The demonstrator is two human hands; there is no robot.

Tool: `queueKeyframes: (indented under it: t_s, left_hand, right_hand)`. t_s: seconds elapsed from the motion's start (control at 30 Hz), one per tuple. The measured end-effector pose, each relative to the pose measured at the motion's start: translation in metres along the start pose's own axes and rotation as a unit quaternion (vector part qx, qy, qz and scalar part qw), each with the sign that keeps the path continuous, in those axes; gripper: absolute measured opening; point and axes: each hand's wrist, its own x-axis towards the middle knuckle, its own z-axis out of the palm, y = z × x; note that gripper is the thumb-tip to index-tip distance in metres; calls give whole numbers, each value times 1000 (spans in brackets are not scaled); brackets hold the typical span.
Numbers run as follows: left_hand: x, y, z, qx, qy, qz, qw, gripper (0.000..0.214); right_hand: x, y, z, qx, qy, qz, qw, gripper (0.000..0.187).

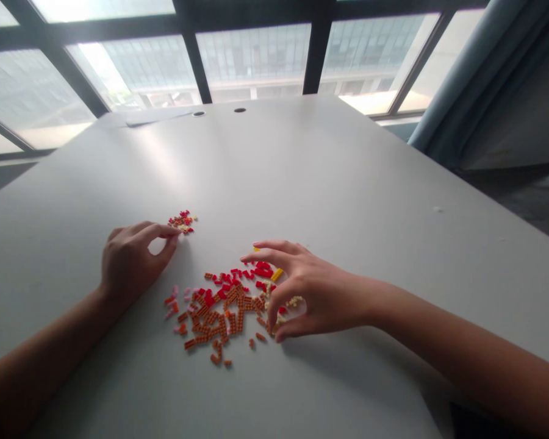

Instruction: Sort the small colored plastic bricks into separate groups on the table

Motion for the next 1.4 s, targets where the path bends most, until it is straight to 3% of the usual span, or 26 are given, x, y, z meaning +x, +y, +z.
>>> queueKeyframes:
  t_s: [0.17,0.7,1.03,1.4]
  left_hand:
    - [-1,0,0,-2,3,5,1000,18]
    - [1,2,-1,-3,4,6,1000,19]
    - [0,2,-1,1,9,10,1000,17]
    - [1,1,-1,-2,-4,-1,1000,18]
  right_hand:
    - [0,3,1,2,27,5,1000,13]
    - [0,4,3,28,5,40,999,24]
    - [0,5,0,46,-45,50,997,23]
    - [1,5,-1,52,-37,62,996,25]
